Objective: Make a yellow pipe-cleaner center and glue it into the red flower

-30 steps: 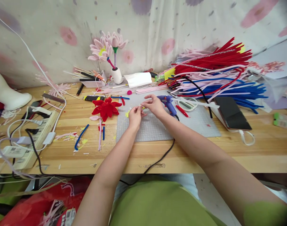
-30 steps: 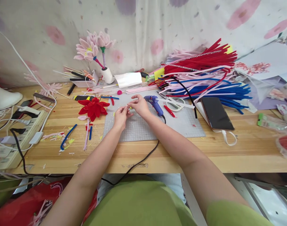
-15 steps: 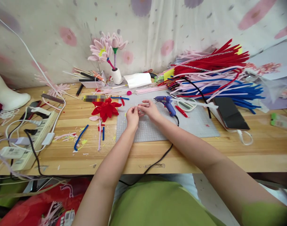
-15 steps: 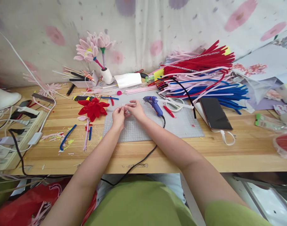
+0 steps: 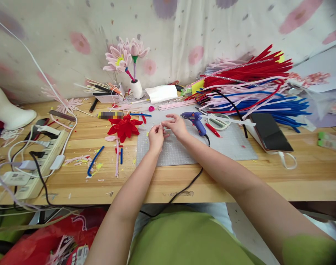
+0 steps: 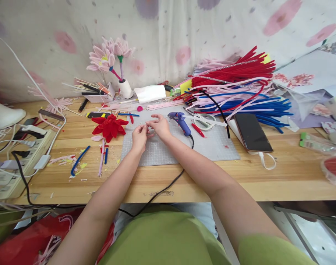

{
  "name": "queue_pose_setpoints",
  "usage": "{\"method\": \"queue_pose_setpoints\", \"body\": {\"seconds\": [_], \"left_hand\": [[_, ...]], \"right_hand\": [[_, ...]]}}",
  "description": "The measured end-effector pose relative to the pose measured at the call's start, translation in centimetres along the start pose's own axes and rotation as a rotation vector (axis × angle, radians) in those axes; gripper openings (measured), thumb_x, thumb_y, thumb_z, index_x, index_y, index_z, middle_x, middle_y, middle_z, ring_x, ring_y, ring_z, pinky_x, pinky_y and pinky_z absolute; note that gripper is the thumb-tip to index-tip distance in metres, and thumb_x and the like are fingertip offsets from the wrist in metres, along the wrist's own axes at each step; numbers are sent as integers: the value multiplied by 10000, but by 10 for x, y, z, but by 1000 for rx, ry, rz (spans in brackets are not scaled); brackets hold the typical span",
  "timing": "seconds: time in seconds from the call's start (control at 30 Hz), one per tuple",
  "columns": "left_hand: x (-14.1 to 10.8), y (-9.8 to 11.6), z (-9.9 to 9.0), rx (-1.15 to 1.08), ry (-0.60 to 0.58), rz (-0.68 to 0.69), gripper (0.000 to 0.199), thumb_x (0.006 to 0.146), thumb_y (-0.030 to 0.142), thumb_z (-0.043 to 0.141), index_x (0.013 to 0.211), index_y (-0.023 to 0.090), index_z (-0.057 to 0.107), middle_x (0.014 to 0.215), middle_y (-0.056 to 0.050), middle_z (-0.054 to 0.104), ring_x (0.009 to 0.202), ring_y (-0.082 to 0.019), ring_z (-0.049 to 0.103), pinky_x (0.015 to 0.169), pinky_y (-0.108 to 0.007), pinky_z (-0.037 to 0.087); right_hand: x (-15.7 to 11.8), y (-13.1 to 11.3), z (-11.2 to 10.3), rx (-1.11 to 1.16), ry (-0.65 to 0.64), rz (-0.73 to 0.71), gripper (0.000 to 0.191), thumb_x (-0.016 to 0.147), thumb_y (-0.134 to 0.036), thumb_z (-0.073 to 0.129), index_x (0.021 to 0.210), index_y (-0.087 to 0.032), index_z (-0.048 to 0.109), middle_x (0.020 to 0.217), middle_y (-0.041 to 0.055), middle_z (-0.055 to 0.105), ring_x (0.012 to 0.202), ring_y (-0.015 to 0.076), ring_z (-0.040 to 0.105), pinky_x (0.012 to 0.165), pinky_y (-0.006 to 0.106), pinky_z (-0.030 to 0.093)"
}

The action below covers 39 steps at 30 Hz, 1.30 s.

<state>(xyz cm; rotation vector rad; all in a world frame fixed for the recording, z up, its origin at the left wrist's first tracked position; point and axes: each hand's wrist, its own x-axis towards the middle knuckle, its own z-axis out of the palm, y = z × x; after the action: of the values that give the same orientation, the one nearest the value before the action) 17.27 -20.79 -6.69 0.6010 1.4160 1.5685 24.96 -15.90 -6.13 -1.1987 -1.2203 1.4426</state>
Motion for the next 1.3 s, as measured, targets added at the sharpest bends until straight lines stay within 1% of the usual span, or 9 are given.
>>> {"method": "queue_pose_setpoints", "body": {"seconds": [0.2, 0.37, 0.5, 0.57, 0.67, 0.77, 0.9, 0.97, 1.3], "left_hand": [[1, -4, 1, 26, -26, 15, 124, 791, 196, 551, 678, 147, 547, 587, 39, 470, 527, -56, 464, 610, -240, 523], [2, -6, 1, 47, -54, 32, 127, 800, 210, 532, 693, 144, 546, 595, 32, 476, 535, -61, 478, 582, -238, 523], [8, -5, -6, 144, -70, 24, 132, 806, 266, 533, 816, 144, 581, 698, -5, 550, 598, -80, 534, 557, -226, 515], [11, -3, -13, 257, -36, 98, 179, 814, 272, 519, 929, 149, 580, 811, -37, 589, 629, -90, 553, 562, -230, 508], [15, 0, -23, 499, 56, 342, 201, 809, 224, 510, 991, 163, 567, 987, -80, 588, 722, -103, 567, 675, -252, 496], [17, 0, -25, 694, 57, 497, 197, 784, 174, 517, 978, 172, 555, 999, -78, 594, 789, -121, 560, 765, -274, 460], [17, -3, -17, 838, -101, 466, 330, 735, 207, 595, 1053, 190, 512, 846, -32, 647, 819, -166, 564, 787, -320, 431], [17, -4, -12, 884, -131, 437, 413, 700, 238, 643, 1081, 197, 488, 841, -24, 663, 858, -184, 565, 798, -334, 420], [20, -8, -7, 911, -75, 363, 362, 703, 173, 575, 1032, 220, 431, 797, 6, 652, 807, -168, 591, 752, -316, 421]], "right_hand": [[6, -4, -3, -25, -49, 13, 298, 603, -147, 696, 870, -174, 564, 656, -9, 651, 589, 110, 605, 662, 268, 498], [7, -8, -3, -105, -26, 2, 316, 592, -131, 695, 857, -188, 532, 648, -27, 645, 607, 115, 622, 674, 264, 501], [9, -9, -9, -171, 12, -42, 300, 608, -148, 694, 853, -185, 525, 650, -31, 634, 635, 114, 622, 687, 257, 485], [10, -9, -14, -212, 19, -55, 315, 608, -171, 706, 867, -185, 526, 651, -32, 630, 630, 114, 616, 680, 257, 479], [14, -6, -23, -287, -13, -39, 337, 601, -186, 720, 881, -185, 532, 661, -28, 636, 611, 114, 606, 657, 258, 473], [18, -1, -28, -354, -24, -10, 330, 604, -199, 725, 881, -185, 544, 691, -14, 651, 617, 119, 609, 649, 260, 471], [23, 7, -29, -373, -10, -7, 317, 617, -203, 712, 889, -189, 549, 698, -13, 653, 638, 126, 624, 648, 258, 477], [25, 10, -28, -344, -17, -11, 313, 621, -194, 701, 892, -194, 545, 694, -18, 654, 655, 128, 634, 653, 255, 484], [22, 11, -28, -255, -20, -44, 338, 610, -205, 699, 904, -199, 531, 656, -35, 642, 648, 122, 628, 666, 248, 476]]}}
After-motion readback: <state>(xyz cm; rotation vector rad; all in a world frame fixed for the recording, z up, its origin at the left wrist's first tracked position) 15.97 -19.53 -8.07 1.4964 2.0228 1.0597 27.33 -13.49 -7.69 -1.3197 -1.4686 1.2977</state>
